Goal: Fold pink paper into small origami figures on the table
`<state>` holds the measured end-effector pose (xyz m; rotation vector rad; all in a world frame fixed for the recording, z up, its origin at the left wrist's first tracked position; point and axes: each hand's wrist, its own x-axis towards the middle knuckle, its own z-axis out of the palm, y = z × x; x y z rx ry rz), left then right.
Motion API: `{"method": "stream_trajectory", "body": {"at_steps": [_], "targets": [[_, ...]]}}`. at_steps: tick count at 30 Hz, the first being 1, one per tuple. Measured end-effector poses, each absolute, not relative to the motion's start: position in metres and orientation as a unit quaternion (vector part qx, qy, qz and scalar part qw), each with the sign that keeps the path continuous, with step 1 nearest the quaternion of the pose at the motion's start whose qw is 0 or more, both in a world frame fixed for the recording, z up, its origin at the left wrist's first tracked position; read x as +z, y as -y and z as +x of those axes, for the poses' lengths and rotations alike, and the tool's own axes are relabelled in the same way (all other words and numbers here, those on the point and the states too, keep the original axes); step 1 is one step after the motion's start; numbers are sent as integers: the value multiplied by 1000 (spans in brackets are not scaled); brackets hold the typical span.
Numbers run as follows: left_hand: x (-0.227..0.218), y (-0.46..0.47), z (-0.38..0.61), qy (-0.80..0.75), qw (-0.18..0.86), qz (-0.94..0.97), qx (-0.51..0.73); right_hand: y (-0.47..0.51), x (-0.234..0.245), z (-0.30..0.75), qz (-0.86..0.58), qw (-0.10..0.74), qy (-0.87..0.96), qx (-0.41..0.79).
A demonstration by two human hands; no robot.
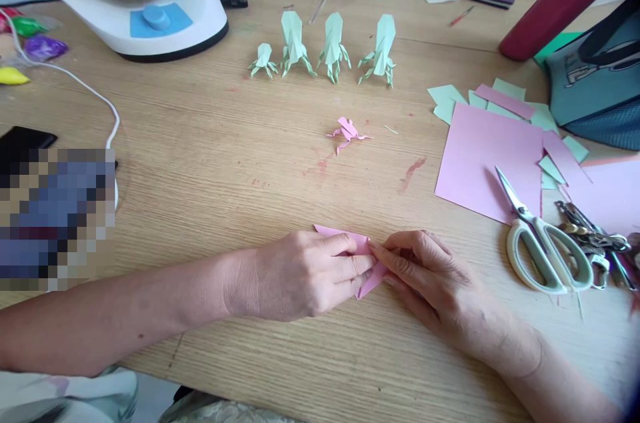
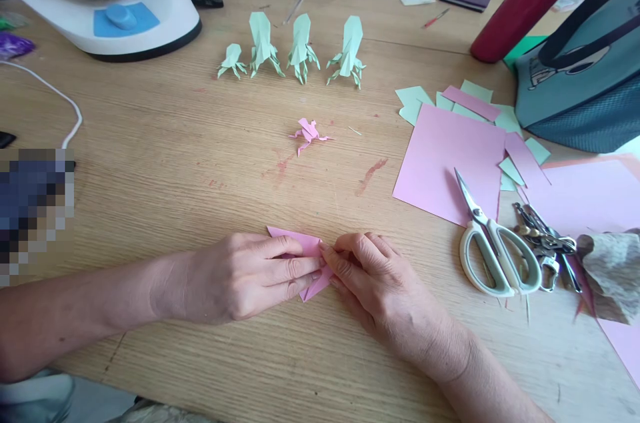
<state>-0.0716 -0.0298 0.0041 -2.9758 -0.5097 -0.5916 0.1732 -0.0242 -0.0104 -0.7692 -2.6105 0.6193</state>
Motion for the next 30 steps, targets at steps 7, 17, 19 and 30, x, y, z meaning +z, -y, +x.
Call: {"method": "stream_trajectory", "body": {"at_steps": [7, 17, 19, 30], "targets": [[3, 30, -74, 175, 9, -969, -174, 23, -7, 178, -254, 142, 926, 242], [3, 37, -72, 219, 12, -964, -148, 23, -3, 177, -260, 126, 932, 221], [4, 38, -71, 233, 8, -961, -147, 23, -2, 177, -259, 127, 933, 216], [1, 43, -69, 251, 64, -960, -106, 23, 0, 178, -241, 110, 939, 218]]}}
